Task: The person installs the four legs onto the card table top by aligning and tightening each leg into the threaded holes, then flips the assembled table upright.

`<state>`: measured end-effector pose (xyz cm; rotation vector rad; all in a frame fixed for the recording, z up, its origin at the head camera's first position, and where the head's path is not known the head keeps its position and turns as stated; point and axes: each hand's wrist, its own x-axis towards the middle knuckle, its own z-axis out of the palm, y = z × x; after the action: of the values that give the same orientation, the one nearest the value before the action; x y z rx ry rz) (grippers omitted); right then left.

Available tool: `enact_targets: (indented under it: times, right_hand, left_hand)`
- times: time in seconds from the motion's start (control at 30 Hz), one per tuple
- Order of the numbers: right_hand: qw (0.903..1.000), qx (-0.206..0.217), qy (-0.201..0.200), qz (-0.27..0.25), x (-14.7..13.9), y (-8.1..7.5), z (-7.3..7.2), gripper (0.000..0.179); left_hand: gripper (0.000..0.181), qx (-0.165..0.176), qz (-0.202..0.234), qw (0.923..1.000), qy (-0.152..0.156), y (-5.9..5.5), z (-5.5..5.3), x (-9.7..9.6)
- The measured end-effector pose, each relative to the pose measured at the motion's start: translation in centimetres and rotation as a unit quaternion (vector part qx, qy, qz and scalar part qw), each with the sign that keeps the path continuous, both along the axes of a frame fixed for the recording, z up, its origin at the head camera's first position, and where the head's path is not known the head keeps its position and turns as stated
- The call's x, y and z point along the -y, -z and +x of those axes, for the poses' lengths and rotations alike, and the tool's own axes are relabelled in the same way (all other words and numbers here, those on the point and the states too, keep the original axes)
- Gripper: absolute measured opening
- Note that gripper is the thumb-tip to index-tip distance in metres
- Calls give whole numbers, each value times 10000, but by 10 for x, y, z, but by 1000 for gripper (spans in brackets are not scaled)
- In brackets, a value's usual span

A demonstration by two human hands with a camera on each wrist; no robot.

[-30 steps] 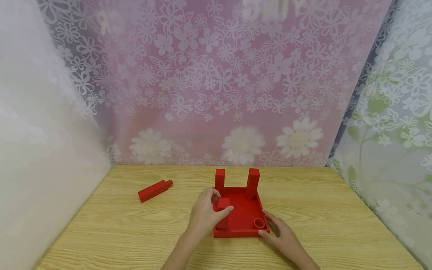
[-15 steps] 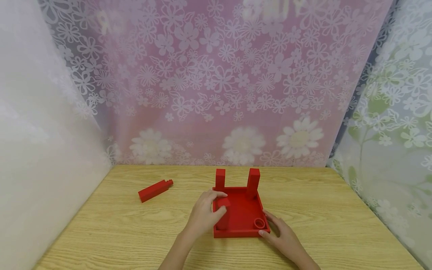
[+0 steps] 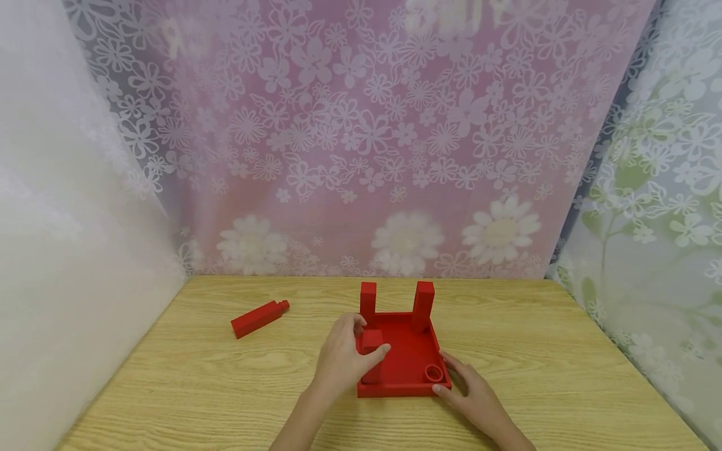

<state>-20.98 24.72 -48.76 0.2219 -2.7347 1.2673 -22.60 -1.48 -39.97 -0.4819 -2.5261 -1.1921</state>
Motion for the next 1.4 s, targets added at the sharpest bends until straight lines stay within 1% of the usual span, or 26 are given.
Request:
enact_targets:
  times: [0.1,0.2,0.4,0.5,0.67,0.87,1.1,1.17,1.23,1.3,1.4]
  right_hand:
    - [10000,-28,-4,23,0,0,0,68]
    - [10000,-34,-3,29,0,0,0,68]
    - [10000,-22,3,27,-1,1,-1,68]
    - [10000,-27,3,29,-1,1,-1,68]
    - [10000,-40,-2,21,-1,1,0,68]
    - [10000,-95,-26,-18,-1,2,0,67]
    - [9998,-212,-52,-42,-1,2,-1,66]
    - [9998,-192,-38,-44,-1,2,-1,67]
    - [9999,-133,-33,-41,-1,2,-1,67]
    - [10000,-55,-21,-46,-1,2,-1,68]
    - [10000,37,-7,-1,-1,1,-1,69]
  left_hand:
    - [41,55,-26,9999,-114,1,-1,0]
    - [40,115,9,9999,-70,1,-1,1]
    - [36,350,140,9990,237,-1,-1,5]
    - [34,437,115,9983,374,-2,-2,7]
    - [29,411,120,9971,629,-3,-2,10]
    - [30,405,218,9943,965,-5,-3,11]
    - [32,412,314,9923,1126,-5,-2,8]
    - [31,351,258,9933,1075,-5,-1,7]
    - [31,248,132,9954,921,-4,0,6]
    - [34,115,-46,9977,672,-4,1,5]
    - [40,-100,-332,9992,182,-3,2,2]
